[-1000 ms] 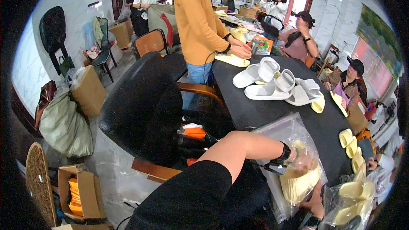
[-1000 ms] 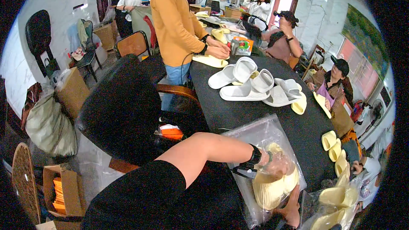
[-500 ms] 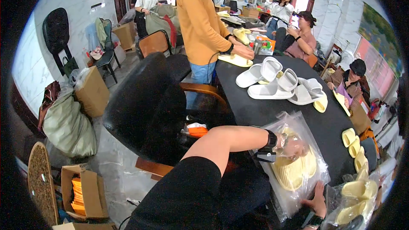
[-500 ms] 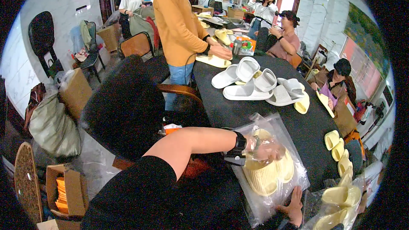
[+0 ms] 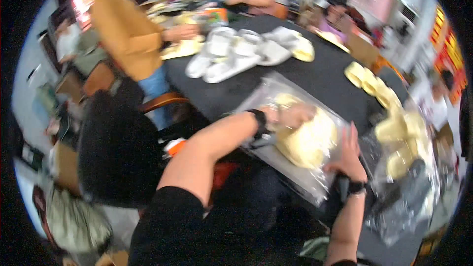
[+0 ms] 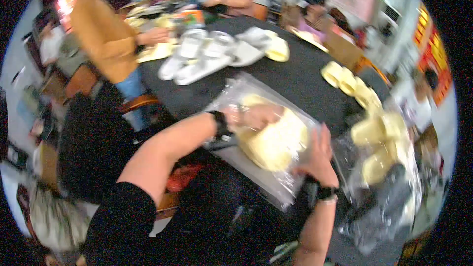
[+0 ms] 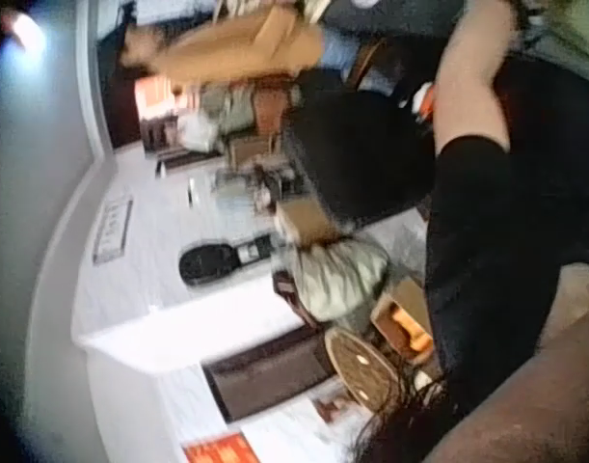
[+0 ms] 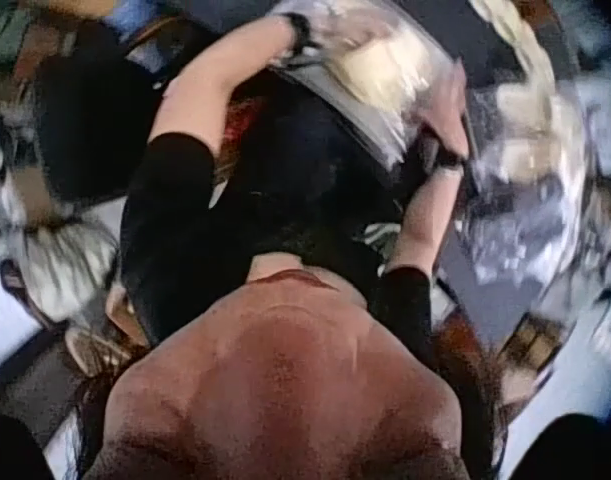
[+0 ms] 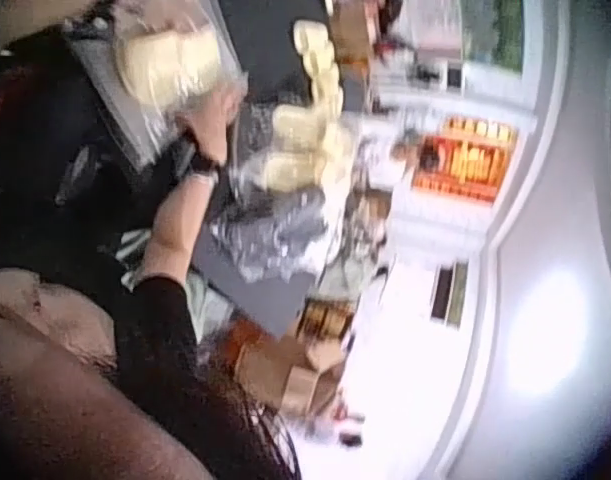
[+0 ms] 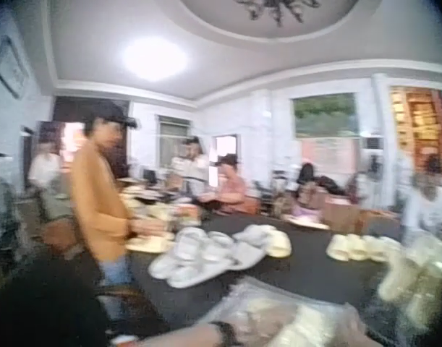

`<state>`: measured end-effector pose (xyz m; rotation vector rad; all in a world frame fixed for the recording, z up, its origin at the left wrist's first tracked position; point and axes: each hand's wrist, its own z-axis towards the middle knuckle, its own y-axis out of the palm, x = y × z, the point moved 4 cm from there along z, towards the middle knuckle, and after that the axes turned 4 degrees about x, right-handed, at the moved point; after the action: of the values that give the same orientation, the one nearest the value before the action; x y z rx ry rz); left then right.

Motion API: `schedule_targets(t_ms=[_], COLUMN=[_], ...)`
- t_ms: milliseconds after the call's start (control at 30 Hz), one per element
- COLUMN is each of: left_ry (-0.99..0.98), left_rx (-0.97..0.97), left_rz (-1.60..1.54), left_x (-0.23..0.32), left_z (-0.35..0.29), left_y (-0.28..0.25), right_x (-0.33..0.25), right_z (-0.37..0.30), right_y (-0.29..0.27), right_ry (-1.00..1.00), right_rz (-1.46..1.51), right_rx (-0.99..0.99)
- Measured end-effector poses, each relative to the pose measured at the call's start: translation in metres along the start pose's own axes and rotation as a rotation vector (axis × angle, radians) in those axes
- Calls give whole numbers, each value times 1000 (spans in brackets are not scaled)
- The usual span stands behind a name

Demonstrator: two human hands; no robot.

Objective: Packing pairs of slippers into plastic bags and placing them into a large sack.

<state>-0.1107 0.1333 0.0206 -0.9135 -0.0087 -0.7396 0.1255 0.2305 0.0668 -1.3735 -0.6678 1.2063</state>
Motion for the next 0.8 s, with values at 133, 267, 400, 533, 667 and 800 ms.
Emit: schedule_targets(t_ms=[133,267,400,533,667,800], left_ry=[114,-104,-34,-235,-418,-636], left_rx=[15,-208,-261,-289,-170,-133], left_rz=[-299,10,248,183,375,828], left_x=[-21,4,-7,9,27,35], left_z=[-2,26,-11,-28,-86,-149], left_y=[2,17,-8,-67,-162,-252], right_x=[11,39,36,47,36,34], right_z=[-7,-31,-29,-33,-23,-19], right_y=[-6,13,19,19,17,23], right_ry=[-31,85,39,49,42,88], right_rz=[111,-25,-46,-45,-45,18], right_rx=[-73,-266,-310,-299,-307,-312])
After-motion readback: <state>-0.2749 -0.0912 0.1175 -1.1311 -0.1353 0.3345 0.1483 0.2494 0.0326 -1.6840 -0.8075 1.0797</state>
